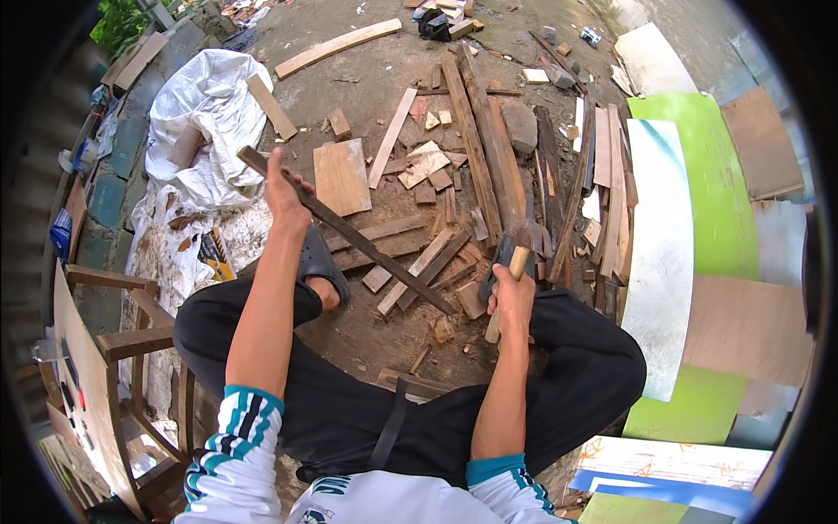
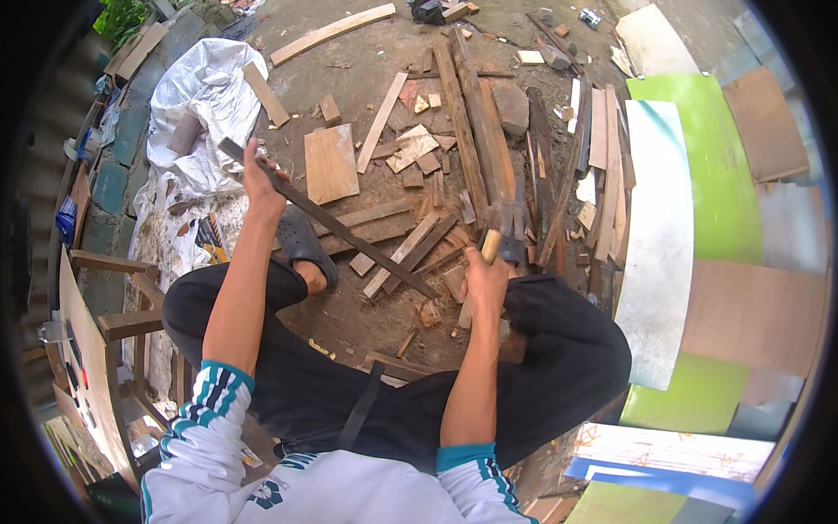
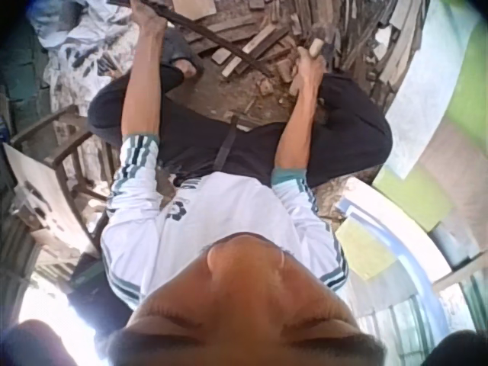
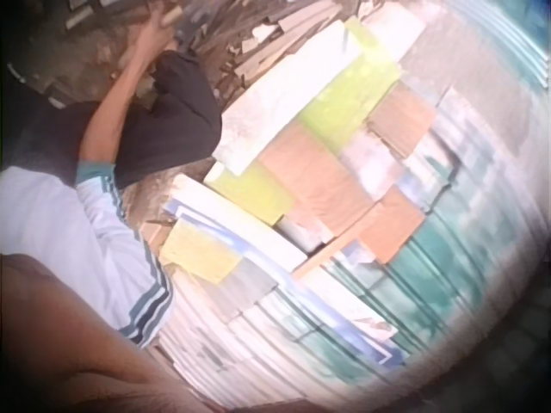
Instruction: The person sits on the ground and sorts through a pile of wood scraps, picking up and examining pieces. They use a hammer to strike a piece of wood, splitting it into smaller fragments.
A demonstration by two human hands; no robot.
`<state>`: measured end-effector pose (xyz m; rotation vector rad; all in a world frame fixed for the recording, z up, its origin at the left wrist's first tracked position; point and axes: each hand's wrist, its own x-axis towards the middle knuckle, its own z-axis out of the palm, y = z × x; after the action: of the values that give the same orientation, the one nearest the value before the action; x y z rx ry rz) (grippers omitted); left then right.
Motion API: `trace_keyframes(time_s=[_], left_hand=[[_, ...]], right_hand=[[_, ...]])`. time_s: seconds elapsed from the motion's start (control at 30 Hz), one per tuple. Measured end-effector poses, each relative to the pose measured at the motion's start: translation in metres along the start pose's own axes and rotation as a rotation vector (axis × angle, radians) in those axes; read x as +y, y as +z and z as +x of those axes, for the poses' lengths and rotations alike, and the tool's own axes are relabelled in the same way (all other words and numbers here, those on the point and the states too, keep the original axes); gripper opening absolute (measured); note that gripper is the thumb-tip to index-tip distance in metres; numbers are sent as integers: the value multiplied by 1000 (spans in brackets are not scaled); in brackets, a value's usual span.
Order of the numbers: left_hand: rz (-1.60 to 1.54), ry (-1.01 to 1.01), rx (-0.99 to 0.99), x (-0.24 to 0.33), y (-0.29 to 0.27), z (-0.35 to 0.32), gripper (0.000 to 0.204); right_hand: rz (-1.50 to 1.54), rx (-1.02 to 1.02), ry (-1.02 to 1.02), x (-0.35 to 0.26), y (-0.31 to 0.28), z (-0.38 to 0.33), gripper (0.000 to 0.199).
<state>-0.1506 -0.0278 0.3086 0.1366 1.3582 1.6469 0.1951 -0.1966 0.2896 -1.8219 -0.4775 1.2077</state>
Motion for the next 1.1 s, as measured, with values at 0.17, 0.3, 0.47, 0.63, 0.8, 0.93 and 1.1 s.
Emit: trace_keyframes(time_s=[0.17, 0.3, 0.47, 0.63, 0.8, 0.93, 1.1], left_hand=[[-21, -152, 89, -85, -14, 36, 43], [-72, -162, 122, -123, -25, 49, 48], [-114, -77, 121, -139, -18, 58, 53], [-74, -34, 186, -134, -5, 43, 50], [-20, 33, 310, -134, -1, 34, 43], [90, 115, 451, -155, -20, 67, 34], [118, 71, 491, -162, -39, 80, 39]], right_hand=[[-186, 11, 120, 12, 1, -14, 20], [-233, 26, 142, 25, -4, -22, 20], [-301, -2, 105, 18, 1, -40, 23], [-333, -1, 61, 18, 20, -56, 28], [-316, -102, 18, 50, 33, -58, 33], [-358, -158, 18, 79, 51, -50, 29], [-461, -130, -103, 119, 73, -16, 30]])
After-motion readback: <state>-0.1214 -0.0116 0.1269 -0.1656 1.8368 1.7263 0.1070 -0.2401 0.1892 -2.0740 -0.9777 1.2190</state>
